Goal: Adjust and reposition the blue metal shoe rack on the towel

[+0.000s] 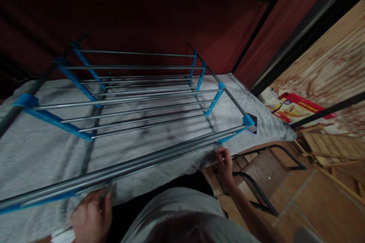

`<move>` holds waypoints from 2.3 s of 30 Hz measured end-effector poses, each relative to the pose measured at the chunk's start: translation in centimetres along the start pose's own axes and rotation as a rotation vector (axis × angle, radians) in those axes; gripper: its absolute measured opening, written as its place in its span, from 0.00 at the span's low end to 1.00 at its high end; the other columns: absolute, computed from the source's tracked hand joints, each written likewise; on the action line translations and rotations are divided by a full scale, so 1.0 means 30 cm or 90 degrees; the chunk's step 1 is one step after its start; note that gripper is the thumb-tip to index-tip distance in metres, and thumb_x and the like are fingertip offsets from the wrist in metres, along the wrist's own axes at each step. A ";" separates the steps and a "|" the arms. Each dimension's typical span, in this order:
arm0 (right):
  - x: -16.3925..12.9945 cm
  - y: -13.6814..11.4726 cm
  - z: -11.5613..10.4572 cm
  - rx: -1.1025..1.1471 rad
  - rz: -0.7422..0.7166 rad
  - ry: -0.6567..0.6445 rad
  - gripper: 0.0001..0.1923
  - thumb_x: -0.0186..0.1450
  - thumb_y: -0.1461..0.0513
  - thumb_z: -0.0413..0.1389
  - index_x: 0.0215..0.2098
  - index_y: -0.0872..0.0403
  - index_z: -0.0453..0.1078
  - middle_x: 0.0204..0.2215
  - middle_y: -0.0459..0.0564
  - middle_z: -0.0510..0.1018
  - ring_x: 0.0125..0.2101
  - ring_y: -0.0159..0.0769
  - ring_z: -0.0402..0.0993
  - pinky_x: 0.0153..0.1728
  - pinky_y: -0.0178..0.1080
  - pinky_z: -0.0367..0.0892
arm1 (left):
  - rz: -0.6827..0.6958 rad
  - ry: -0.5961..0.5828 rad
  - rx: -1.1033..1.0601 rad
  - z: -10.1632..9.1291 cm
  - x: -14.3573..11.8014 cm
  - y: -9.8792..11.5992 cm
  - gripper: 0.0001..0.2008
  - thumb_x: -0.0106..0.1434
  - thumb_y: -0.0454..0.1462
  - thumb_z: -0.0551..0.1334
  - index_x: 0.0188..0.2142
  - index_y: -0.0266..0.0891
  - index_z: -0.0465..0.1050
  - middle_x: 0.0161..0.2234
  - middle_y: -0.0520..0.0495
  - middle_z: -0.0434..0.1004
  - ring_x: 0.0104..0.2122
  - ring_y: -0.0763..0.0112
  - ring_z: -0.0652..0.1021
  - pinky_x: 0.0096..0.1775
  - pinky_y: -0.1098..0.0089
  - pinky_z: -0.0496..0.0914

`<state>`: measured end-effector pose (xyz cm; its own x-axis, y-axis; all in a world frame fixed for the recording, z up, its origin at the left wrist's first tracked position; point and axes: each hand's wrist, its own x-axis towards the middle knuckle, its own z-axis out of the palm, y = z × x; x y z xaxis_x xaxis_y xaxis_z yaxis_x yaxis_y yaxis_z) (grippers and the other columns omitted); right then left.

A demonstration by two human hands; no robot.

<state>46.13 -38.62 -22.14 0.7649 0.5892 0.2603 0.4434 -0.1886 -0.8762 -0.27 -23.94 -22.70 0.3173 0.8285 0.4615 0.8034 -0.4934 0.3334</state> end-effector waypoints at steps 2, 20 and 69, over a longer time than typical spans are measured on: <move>0.050 0.046 -0.038 0.022 0.072 0.099 0.13 0.65 0.56 0.52 0.47 0.52 0.64 0.41 0.51 0.71 0.40 0.38 0.70 0.41 0.41 0.67 | 0.061 -0.020 0.081 0.020 0.048 0.051 0.21 0.69 0.44 0.54 0.57 0.38 0.66 0.52 0.32 0.74 0.49 0.46 0.74 0.50 0.50 0.67; 0.200 0.012 -0.086 -0.143 -0.004 -0.084 0.15 0.64 0.50 0.49 0.33 0.52 0.67 0.28 0.49 0.74 0.30 0.38 0.68 0.36 0.40 0.63 | 0.164 -0.098 -0.001 0.087 0.170 0.015 0.21 0.71 0.45 0.49 0.49 0.42 0.78 0.41 0.42 0.81 0.41 0.54 0.77 0.42 0.58 0.64; 0.281 0.157 -0.114 -0.006 0.077 -0.292 0.19 0.45 0.48 0.68 0.32 0.47 0.77 0.33 0.57 0.82 0.35 0.51 0.77 0.41 0.53 0.71 | 0.056 -0.189 -0.063 0.007 0.176 0.094 0.16 0.72 0.38 0.52 0.53 0.44 0.75 0.48 0.43 0.79 0.50 0.58 0.74 0.53 0.54 0.66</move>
<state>56.26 -37.25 -22.69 0.5273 0.8482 -0.0506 0.3703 -0.2830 -0.8848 3.79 -20.90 -19.50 0.5286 0.8151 0.2369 0.7179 -0.5782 0.3876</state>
